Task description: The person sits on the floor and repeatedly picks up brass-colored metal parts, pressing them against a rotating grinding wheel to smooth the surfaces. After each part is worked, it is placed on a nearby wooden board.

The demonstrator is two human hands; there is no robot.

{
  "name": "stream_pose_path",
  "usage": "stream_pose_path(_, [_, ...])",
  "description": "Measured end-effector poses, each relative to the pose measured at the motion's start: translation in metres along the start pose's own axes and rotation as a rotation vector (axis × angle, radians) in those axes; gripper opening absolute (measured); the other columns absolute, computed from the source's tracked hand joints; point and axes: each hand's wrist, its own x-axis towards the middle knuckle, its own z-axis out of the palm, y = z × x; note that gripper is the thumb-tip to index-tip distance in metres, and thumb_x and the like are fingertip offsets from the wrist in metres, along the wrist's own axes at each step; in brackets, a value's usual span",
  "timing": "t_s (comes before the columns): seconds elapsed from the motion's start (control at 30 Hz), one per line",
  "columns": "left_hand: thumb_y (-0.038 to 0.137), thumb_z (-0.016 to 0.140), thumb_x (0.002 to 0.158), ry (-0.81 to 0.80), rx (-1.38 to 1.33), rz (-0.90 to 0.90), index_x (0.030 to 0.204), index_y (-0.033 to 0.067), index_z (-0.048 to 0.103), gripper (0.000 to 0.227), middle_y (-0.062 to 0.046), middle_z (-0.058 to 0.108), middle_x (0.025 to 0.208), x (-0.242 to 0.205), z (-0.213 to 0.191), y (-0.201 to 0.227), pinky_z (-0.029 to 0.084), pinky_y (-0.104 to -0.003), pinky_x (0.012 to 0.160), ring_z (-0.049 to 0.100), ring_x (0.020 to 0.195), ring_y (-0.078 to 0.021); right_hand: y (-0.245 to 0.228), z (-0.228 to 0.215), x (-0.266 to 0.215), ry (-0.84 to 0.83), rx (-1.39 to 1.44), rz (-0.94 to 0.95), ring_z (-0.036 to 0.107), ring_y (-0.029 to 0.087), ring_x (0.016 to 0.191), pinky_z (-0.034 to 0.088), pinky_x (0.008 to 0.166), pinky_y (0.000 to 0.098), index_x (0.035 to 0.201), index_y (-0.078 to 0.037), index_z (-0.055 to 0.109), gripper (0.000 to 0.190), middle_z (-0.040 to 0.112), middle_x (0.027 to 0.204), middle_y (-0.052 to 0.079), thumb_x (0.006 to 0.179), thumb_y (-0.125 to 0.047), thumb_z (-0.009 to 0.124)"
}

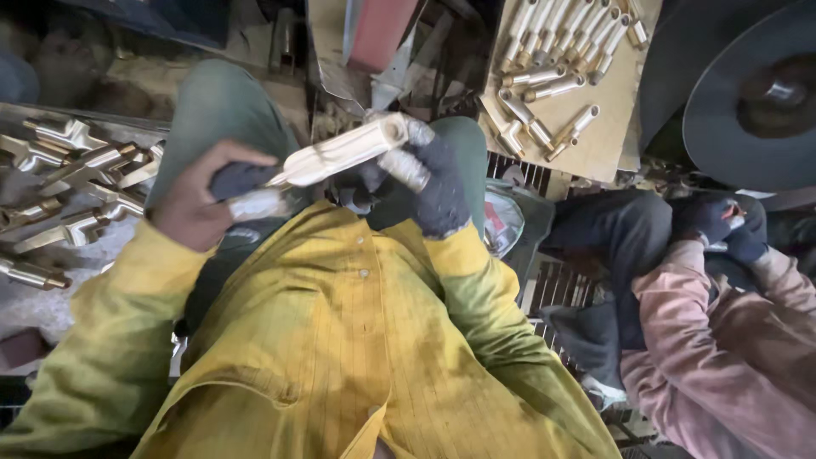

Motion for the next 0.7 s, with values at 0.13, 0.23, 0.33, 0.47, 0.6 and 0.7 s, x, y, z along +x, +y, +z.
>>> stream_pose_path(0.13, [0.007, 0.085, 0.082, 0.061, 0.27, 0.165, 0.123, 0.0033, 0.064, 0.046, -0.004, 0.063, 0.123, -0.014, -0.005, 0.012, 0.047, -0.027, 0.102, 0.061, 0.115, -0.012, -0.028, 0.028, -0.015, -0.032, 0.006, -0.007, 0.066, 0.016, 0.09, 0.055, 0.084, 0.0301, 0.139, 0.003, 0.058, 0.041, 0.069, 0.104, 0.006, 0.1, -0.008, 0.067])
stream_pose_path(0.23, [0.009, 0.085, 0.081, 0.056, 0.213, 0.158, 0.12, 0.0043, 0.065, 0.044, -0.003, 0.065, 0.121, -0.014, -0.003, 0.015, 0.048, -0.026, 0.102, 0.062, 0.115, -0.0109, -0.033, 0.032, -0.017, -0.03, -0.022, -0.017, 0.066, 0.016, 0.091, 0.055, 0.085, 0.0303, 0.139, 0.002, 0.058, 0.041, 0.069, 0.107, 0.006, 0.099, -0.006, 0.068])
stream_pose_path(0.33, [0.006, 0.084, 0.082, 0.063, 0.253, 0.184, 0.121, 0.0036, 0.064, 0.043, -0.004, 0.064, 0.121, -0.016, 0.0, 0.008, 0.048, -0.027, 0.103, 0.062, 0.116, -0.0115, -0.029, 0.028, -0.024, -0.052, -0.022, -0.056, 0.066, 0.016, 0.097, 0.055, 0.091, 0.0308, 0.141, 0.001, 0.057, 0.042, 0.069, 0.11, 0.006, 0.101, -0.006, 0.068])
stream_pose_path(0.47, [0.005, 0.079, 0.085, 0.08, 0.138, 0.101, 0.124, 0.0048, 0.061, 0.043, -0.004, 0.065, 0.12, -0.009, 0.018, -0.008, 0.05, -0.027, 0.099, 0.062, 0.112, -0.0125, -0.013, 0.039, -0.028, -0.006, -0.103, 0.055, 0.066, 0.018, 0.102, 0.055, 0.092, 0.0322, 0.143, 0.001, 0.057, 0.044, 0.07, 0.117, 0.008, 0.101, -0.01, 0.068])
stream_pose_path(0.6, [0.014, 0.084, 0.084, 0.072, 0.416, 0.121, 0.124, 0.0041, 0.058, 0.048, -0.011, 0.065, 0.115, 0.007, 0.064, -0.025, 0.052, -0.033, 0.092, 0.063, 0.105, -0.0198, 0.017, 0.049, -0.029, 0.058, 0.283, 0.026, 0.065, 0.021, 0.118, 0.054, 0.102, 0.0358, 0.14, -0.001, 0.055, 0.048, 0.068, 0.128, 0.012, 0.096, -0.009, 0.071])
stream_pose_path(0.7, [0.021, 0.085, 0.081, -0.007, 0.601, 0.131, 0.126, 0.0038, 0.058, 0.055, -0.014, 0.067, 0.112, 0.018, 0.08, -0.027, 0.052, -0.036, 0.087, 0.066, 0.1, -0.0241, 0.026, 0.028, -0.042, 0.13, 0.415, 0.149, 0.064, 0.022, 0.111, 0.052, 0.096, 0.0352, 0.143, -0.002, 0.053, 0.053, 0.068, 0.129, 0.014, 0.094, -0.013, 0.07])
